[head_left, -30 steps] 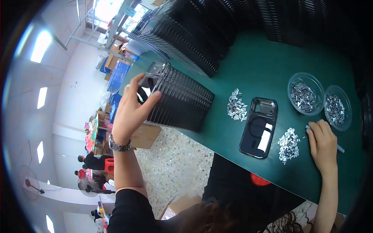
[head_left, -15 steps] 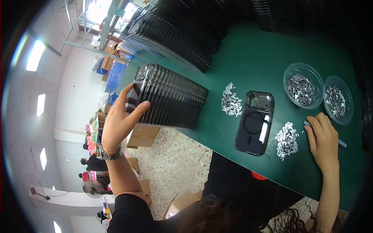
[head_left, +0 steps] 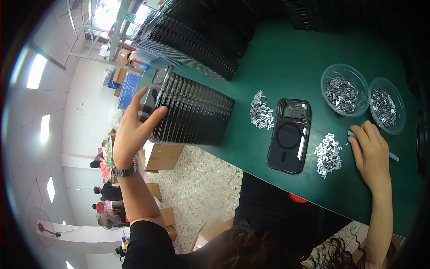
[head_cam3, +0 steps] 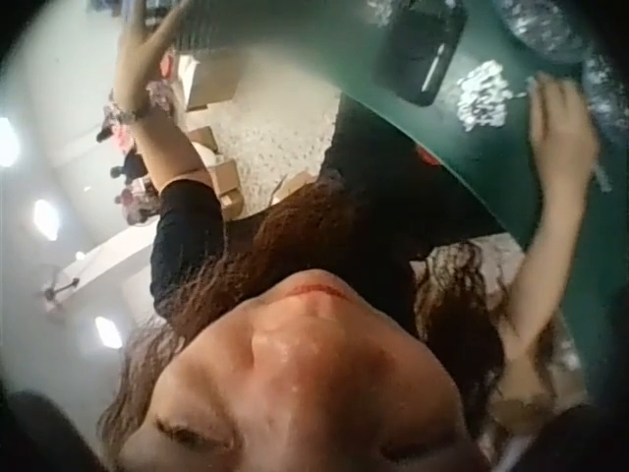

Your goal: Assembling small components into plastic phone cases at a manufacturing workstation.

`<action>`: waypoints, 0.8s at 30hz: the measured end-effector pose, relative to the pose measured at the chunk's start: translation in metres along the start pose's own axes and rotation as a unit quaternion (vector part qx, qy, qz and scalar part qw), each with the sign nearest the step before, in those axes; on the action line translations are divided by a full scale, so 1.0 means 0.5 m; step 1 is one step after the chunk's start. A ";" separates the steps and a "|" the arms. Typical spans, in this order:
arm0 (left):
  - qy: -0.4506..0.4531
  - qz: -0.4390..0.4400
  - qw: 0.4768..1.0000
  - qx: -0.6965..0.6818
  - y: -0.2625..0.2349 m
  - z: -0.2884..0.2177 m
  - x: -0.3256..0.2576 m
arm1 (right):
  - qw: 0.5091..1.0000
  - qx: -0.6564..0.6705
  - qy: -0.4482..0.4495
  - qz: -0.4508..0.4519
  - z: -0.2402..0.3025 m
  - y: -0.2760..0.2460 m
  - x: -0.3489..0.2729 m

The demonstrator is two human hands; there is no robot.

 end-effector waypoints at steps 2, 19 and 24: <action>0.019 0.007 1.000 -0.019 0.009 0.002 -0.006 | 1.000 0.006 0.003 0.002 0.000 0.001 -0.001; 0.310 0.031 0.937 -0.157 0.258 -0.303 -0.219 | 0.996 0.055 0.071 0.020 -0.029 -0.011 -0.021; 0.313 0.026 0.949 -0.031 0.335 -0.377 -0.252 | 0.988 0.135 0.054 0.060 -0.009 -0.015 -0.006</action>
Point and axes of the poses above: each hand's wrist, its own x-axis towards the middle knuckle, its own y-axis out of the palm, z = x × y, the point moved 4 cm from there along x, towards the middle knuckle, and after that the axes turned 14 degrees about -y, right-handed, at the moved point
